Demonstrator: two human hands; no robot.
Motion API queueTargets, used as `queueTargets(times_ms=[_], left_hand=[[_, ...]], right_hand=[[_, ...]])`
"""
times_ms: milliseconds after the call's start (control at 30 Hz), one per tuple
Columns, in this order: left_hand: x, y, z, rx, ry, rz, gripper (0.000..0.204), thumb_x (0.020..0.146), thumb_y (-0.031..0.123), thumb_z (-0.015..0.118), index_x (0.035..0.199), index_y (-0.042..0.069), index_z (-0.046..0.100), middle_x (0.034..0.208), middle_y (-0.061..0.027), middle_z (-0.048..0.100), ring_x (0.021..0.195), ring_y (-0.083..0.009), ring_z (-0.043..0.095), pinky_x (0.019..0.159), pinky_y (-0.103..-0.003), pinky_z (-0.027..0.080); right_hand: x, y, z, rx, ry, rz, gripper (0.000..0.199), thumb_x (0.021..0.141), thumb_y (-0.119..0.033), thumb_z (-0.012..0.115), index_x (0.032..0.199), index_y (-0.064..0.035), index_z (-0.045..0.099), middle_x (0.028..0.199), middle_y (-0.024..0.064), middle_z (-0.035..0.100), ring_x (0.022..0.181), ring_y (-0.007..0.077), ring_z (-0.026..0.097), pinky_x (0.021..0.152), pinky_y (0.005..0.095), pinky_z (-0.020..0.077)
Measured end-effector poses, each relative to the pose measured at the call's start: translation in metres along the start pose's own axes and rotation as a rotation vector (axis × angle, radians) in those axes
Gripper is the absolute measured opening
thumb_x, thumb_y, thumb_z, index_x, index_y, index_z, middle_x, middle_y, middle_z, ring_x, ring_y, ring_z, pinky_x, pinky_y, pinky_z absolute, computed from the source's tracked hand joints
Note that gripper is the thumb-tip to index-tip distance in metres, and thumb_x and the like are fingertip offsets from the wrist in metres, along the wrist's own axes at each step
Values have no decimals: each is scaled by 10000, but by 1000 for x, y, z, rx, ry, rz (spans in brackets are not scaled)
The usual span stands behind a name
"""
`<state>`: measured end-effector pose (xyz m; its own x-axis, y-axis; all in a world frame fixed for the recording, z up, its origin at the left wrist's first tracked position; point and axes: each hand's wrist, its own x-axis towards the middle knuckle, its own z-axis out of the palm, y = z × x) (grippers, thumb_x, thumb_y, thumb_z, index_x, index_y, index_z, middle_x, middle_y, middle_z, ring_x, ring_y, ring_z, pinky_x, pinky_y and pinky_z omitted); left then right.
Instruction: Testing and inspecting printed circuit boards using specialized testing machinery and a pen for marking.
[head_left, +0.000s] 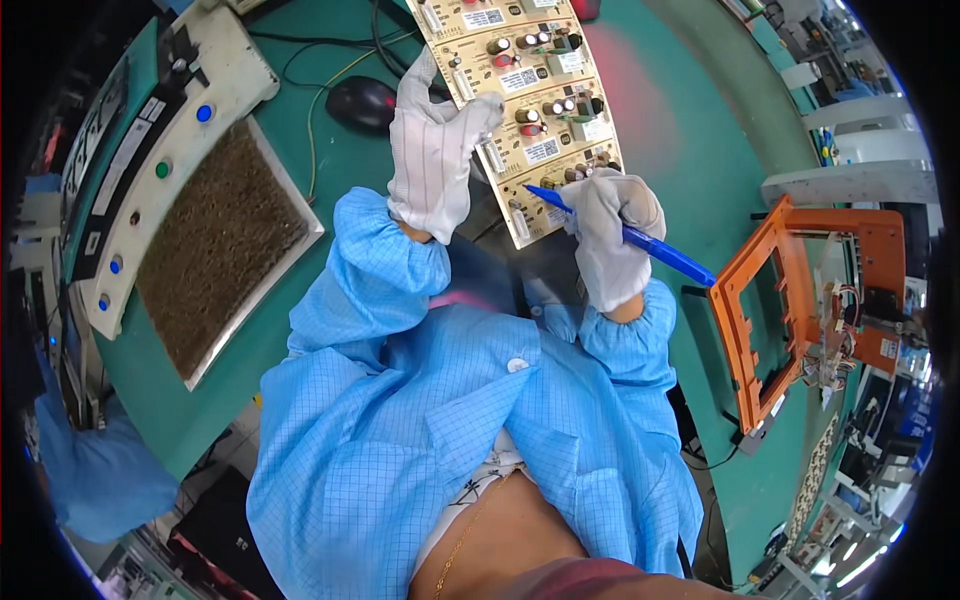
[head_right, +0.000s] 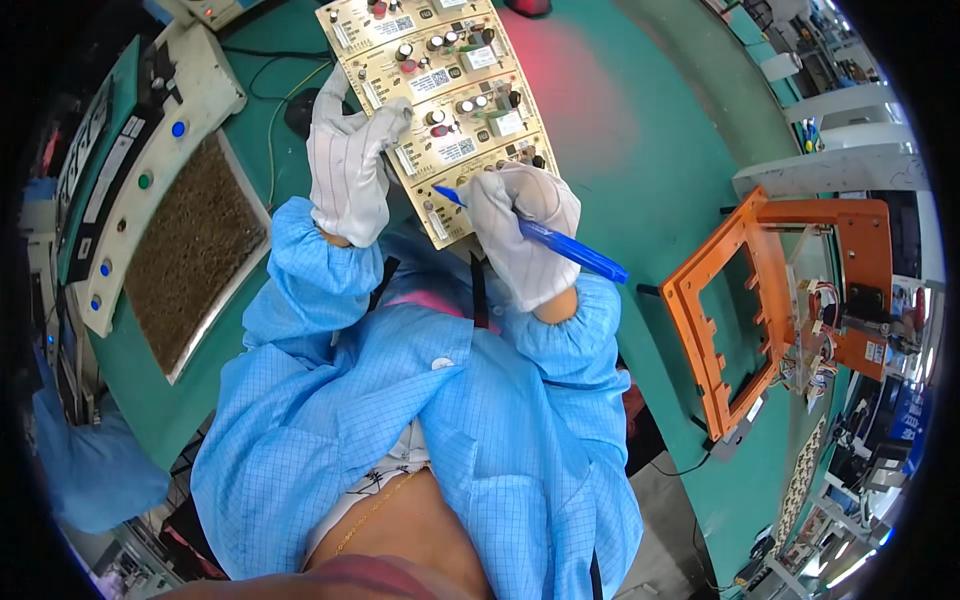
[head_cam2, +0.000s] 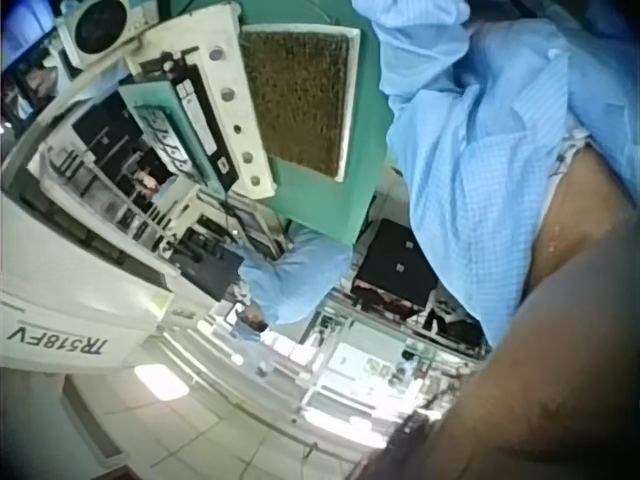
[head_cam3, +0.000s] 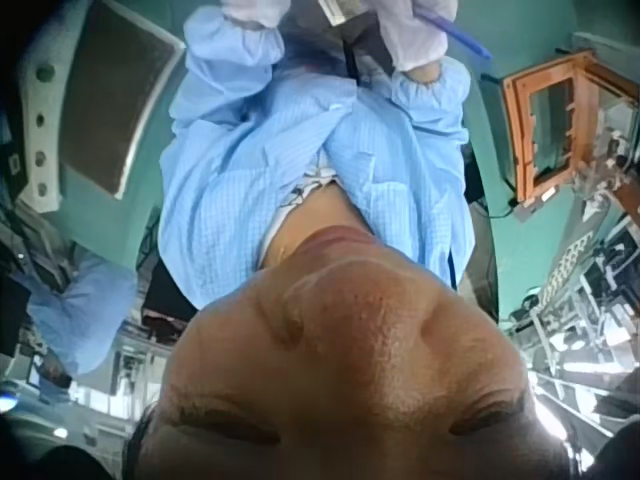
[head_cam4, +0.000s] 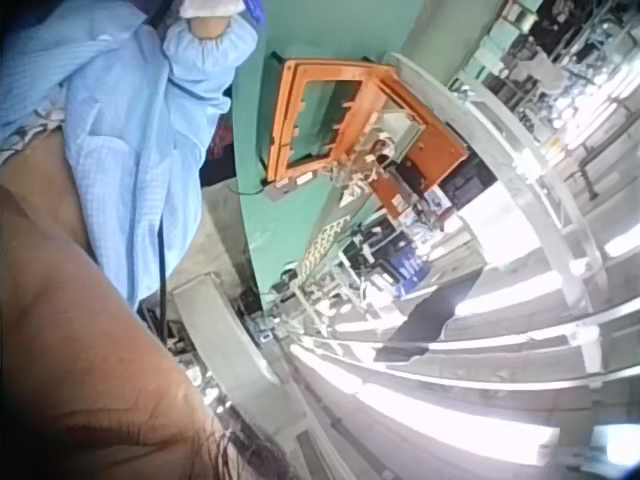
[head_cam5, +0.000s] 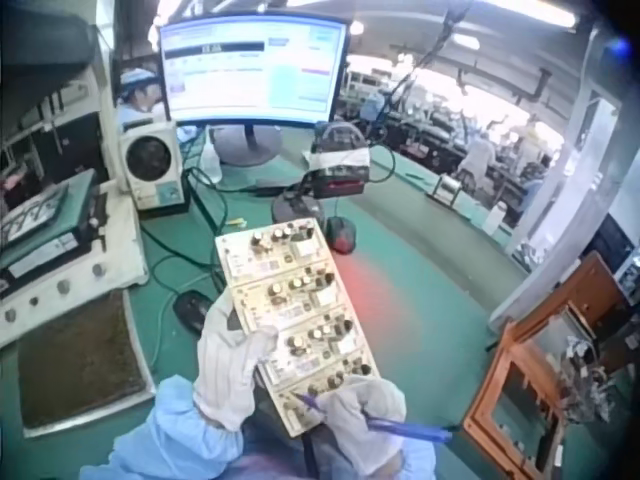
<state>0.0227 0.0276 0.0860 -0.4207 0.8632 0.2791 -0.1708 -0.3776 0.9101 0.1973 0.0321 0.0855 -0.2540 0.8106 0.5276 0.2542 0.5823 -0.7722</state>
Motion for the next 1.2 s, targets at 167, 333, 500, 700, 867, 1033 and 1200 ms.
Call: queueTargets(times_ms=[167,333,500,700,867,1033,1200], left_hand=[[-9,13,-16,-147,85,1,644,867,50,646,1373,-93,274,1045,-197,676,906,-200,684,806,-304,568],[-17,22,-24,-16,64,17,621,863,25,611,1375,-90,278,977,-179,692,843,-186,687,750,-278,560],[-28,36,-17,90,-66,-109,616,860,-31,549,1404,-68,261,1032,-172,668,842,-176,679,730,-274,555],[-49,19,-15,-80,-46,-10,639,870,-95,520,1438,-24,237,1270,-178,538,1058,-199,623,856,-311,539],[-49,30,-14,-164,-76,-69,632,883,-97,501,1446,-21,224,1289,-182,521,1104,-215,597,909,-330,521],[-46,38,4,-178,-133,-23,656,884,-49,555,1445,-54,216,1214,-175,590,1003,-193,631,825,-296,535],[-39,38,33,-119,-527,-22,721,913,8,582,1498,12,161,1155,-141,610,872,-163,607,810,-282,512]], right_hand=[[1,-15,22,-148,23,-186,180,787,-14,658,678,-50,518,681,96,618,637,236,640,590,319,505],[8,-27,10,-382,5,-395,122,710,37,617,707,-43,525,686,50,602,642,188,595,555,328,481],[32,-41,16,-128,173,-324,129,733,91,591,758,-25,541,714,44,591,590,138,560,508,273,453],[62,-45,42,96,84,-244,113,836,-13,615,771,-42,528,669,67,580,585,160,587,541,277,479],[59,-50,30,-6,-31,-280,21,889,-17,540,880,2,539,793,63,590,653,123,577,564,246,468],[40,-26,-19,464,506,-185,305,972,-237,559,1107,35,578,1031,151,639,925,202,632,806,347,504],[-22,-28,-92,320,229,194,156,959,-109,529,993,23,606,846,42,579,775,139,542,738,272,472]])
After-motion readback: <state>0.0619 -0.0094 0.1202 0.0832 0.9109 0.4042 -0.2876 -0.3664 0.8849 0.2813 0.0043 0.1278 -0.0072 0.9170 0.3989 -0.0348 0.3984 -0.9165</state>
